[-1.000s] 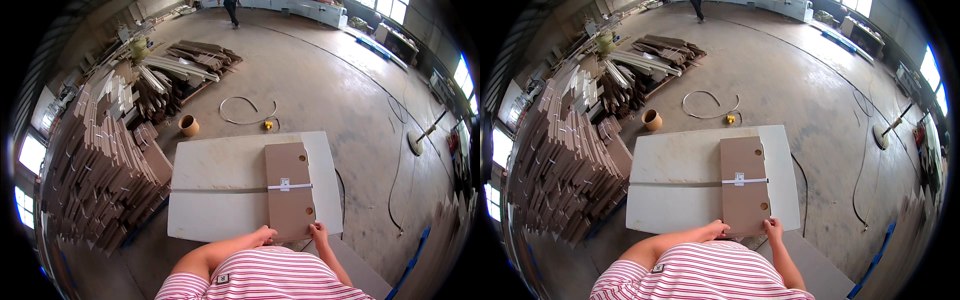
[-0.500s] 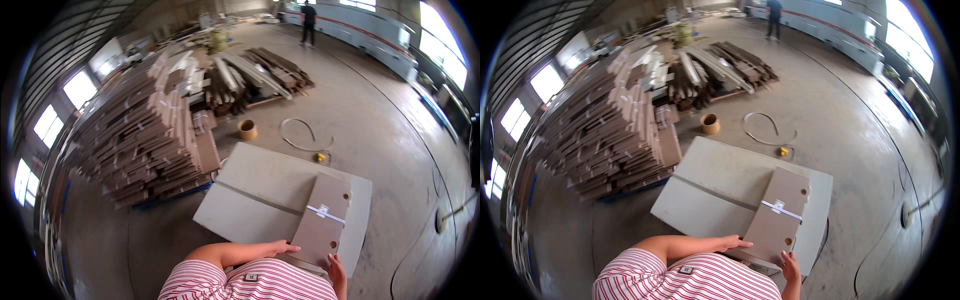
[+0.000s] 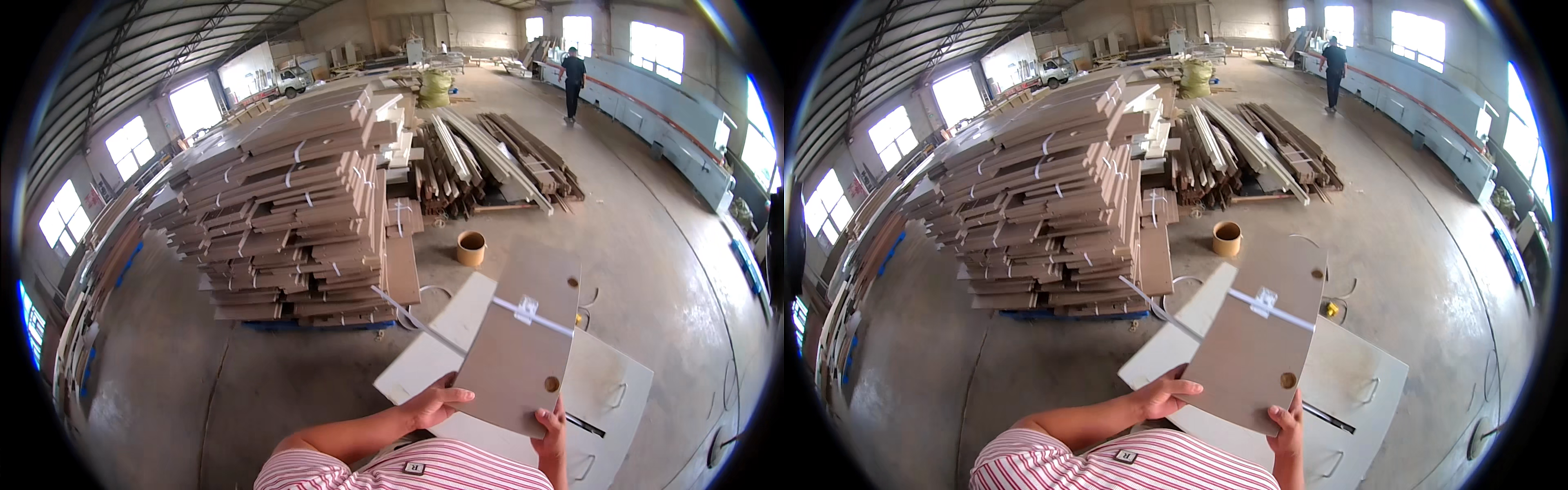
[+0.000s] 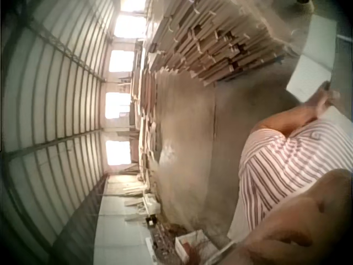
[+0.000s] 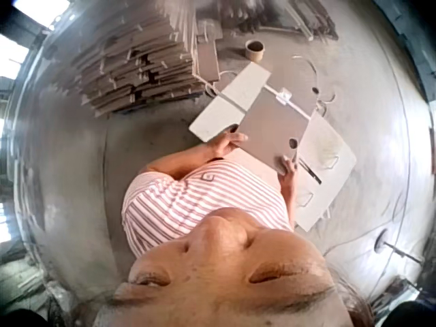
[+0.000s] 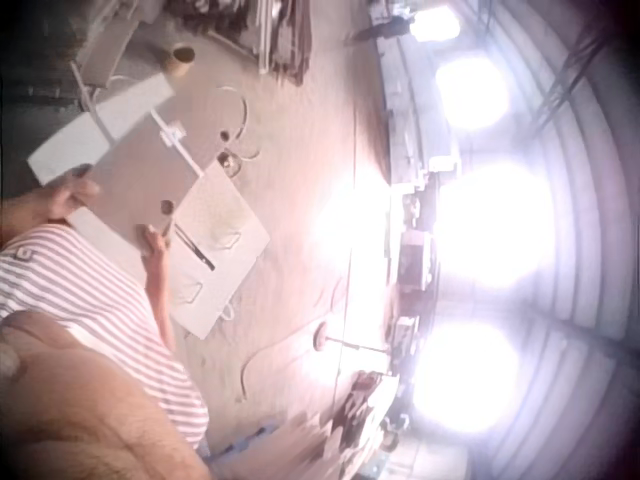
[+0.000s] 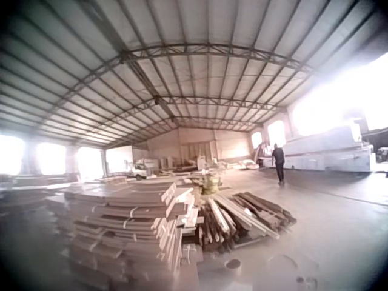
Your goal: The person bundles flat cardboard pieces with white plastic straps in a workshop. They place pieces on a table, wrap straps around them, and stack the finished bundles. A coworker assists by handing over pieces and moving stacks.
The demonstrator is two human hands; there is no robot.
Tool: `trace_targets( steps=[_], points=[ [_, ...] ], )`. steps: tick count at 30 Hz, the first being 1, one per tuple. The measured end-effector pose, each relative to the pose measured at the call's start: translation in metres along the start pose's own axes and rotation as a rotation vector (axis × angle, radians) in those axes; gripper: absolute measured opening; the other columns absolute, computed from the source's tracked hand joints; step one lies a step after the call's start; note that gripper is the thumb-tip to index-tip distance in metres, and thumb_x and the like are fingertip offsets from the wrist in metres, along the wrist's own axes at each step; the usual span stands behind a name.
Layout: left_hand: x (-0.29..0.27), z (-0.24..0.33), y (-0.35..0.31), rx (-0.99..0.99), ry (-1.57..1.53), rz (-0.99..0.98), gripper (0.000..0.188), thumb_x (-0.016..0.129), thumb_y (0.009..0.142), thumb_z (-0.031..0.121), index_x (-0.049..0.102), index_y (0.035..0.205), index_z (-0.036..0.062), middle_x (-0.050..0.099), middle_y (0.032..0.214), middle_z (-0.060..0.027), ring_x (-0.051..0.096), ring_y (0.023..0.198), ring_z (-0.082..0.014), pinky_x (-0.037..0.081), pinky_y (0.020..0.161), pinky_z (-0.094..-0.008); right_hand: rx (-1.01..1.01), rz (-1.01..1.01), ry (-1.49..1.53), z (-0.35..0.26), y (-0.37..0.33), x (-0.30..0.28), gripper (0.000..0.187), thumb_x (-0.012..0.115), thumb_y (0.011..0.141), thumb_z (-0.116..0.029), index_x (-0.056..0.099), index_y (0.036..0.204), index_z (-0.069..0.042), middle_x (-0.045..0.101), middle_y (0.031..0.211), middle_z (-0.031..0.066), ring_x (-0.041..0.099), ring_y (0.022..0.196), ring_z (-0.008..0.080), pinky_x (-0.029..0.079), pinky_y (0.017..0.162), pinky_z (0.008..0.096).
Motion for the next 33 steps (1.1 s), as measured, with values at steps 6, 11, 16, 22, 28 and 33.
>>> trace_targets(
  steps=[6, 11, 16, 22, 28, 33],
  points=[
    [-0.071, 0.207, -0.036, 0.453, -0.057, -0.154, 0.065, 0.062, 0.077, -0.002, 0.041, 0.138, 0.0034, 0.056, 0.126, -0.0105, 0.055, 0.116, -0.0235, 0.045, 0.098, -0.0397, -0.187, -0.382, -0.083, -0.012, 0.141, 0.211, 0.078, 0.071, 0.084, -0.035, 0.033, 0.144, -0.003, 0.050, 0.133, 0.0119, 0.051, 0.120, 0.0229, 0.044, 0.098, 0.0385],
    [-0.129, 0.375, -0.059, 0.768, -0.053, -0.016, 0.049, 0.066, 0.074, 0.001, 0.055, 0.122, 0.0038, 0.062, 0.115, -0.0075, 0.060, 0.106, -0.0226, 0.049, 0.090, -0.0369, -0.125, -0.511, -0.100, 0.025, 0.212, 0.285, 0.055, 0.064, 0.093, -0.027, 0.042, 0.136, -0.001, 0.055, 0.124, 0.0119, 0.055, 0.115, 0.0226, 0.046, 0.098, 0.0413],
    [-0.190, 0.515, -0.065, 0.988, -0.037, 0.247, 0.035, 0.069, 0.072, 0.003, 0.061, 0.105, 0.0071, 0.062, 0.105, -0.0047, 0.059, 0.098, -0.0205, 0.050, 0.085, -0.0378, 0.135, -0.271, -0.397, 0.083, 0.214, 0.223, 0.032, 0.062, 0.095, -0.023, 0.059, 0.114, 0.003, 0.064, 0.106, 0.0134, 0.063, 0.099, 0.0217, 0.052, 0.091, 0.0396],
    [-0.270, 0.692, -0.058, 0.978, 0.072, 0.163, 0.032, 0.063, 0.087, 0.017, 0.055, 0.112, -0.0006, 0.063, 0.111, -0.0152, 0.062, 0.100, -0.0289, 0.056, 0.083, -0.0429, 0.308, 0.030, -0.439, 0.145, 0.196, 0.157, 0.027, 0.060, 0.095, -0.022, 0.061, 0.108, 0.001, 0.068, 0.096, 0.0129, 0.066, 0.090, 0.0213, 0.053, 0.084, 0.0353],
    [-0.308, 0.749, -0.036, 1.217, 1.881, 1.535, 0.046, 0.047, 0.093, 0.056, 0.051, 0.132, 0.0300, 0.036, 0.146, -0.0109, 0.035, 0.135, -0.0310, 0.026, 0.109, -0.0591, 0.429, 0.150, -0.386, 0.188, 0.166, 0.149, 0.026, 0.059, 0.095, -0.021, 0.061, 0.106, 0.003, 0.067, 0.098, 0.0158, 0.067, 0.089, 0.0243, 0.055, 0.081, 0.0355],
    [-0.274, 0.729, 0.062, 0.944, 2.262, 1.575, 0.053, 0.051, 0.094, 0.050, 0.042, 0.141, 0.0263, 0.044, 0.142, -0.0056, 0.040, 0.132, -0.0301, 0.029, 0.102, -0.0690, 0.419, 0.302, -0.324, 0.209, 0.126, 0.094, 0.030, 0.063, 0.093, -0.023, 0.062, 0.109, 0.002, 0.067, 0.100, 0.0143, 0.066, 0.092, 0.0232, 0.055, 0.084, 0.0369]
  ],
)
Point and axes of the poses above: each hand's wrist, its own y-axis towards the middle knuckle, its own x-axis out of the palm, z = x × y, the point moved 4 cm from there along y, towards the middle knuckle
